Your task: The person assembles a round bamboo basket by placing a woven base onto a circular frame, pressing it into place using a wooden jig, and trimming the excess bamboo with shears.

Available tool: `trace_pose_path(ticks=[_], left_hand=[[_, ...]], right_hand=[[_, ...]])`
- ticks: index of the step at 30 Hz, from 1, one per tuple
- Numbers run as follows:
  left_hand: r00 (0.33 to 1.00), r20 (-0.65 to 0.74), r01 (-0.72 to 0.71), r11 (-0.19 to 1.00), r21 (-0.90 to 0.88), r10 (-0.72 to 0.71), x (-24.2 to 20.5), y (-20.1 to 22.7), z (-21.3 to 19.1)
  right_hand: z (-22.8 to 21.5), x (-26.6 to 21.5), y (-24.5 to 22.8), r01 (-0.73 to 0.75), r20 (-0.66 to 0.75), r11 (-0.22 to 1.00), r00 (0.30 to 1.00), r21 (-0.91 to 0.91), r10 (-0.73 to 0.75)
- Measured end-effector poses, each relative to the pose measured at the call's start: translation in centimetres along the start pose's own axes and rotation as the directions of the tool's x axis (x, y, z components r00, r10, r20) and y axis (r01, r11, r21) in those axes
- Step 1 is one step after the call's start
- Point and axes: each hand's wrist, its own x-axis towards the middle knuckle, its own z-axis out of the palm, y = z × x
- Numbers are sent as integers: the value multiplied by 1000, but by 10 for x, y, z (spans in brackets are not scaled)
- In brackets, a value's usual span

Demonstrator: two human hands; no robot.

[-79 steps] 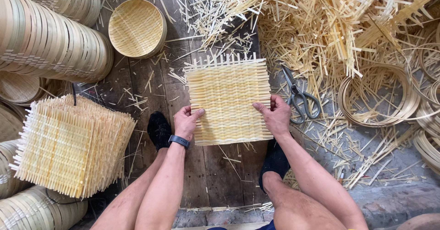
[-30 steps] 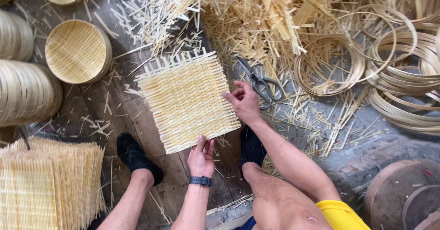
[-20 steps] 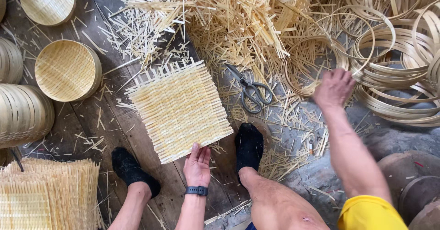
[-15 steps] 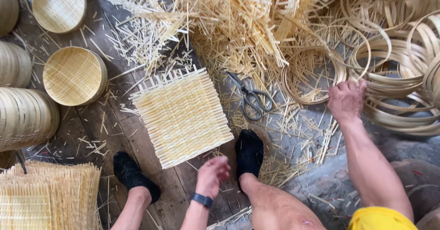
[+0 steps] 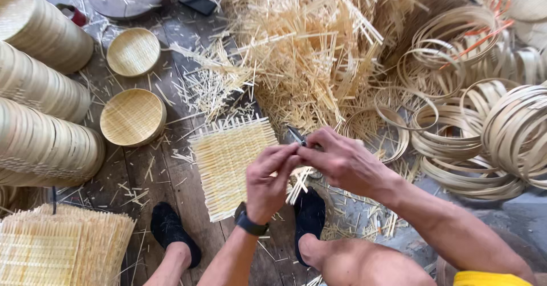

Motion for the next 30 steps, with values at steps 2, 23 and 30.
trace_pose_path(ticks=[2, 23, 30], left_hand=[[990, -70, 106, 981, -165, -119, -18, -7, -13], [607, 285, 724, 370, -582, -742, 14, 32, -52], [685, 292, 692, 471, -548, -667, 4, 7, -92]], right_hand=[[-5, 16, -10, 154, -38, 988, 987, -18, -155], [6, 70, -62, 307, 65, 920, 952, -242, -300], [35, 90, -69, 309, -136, 907, 924, -285, -358]])
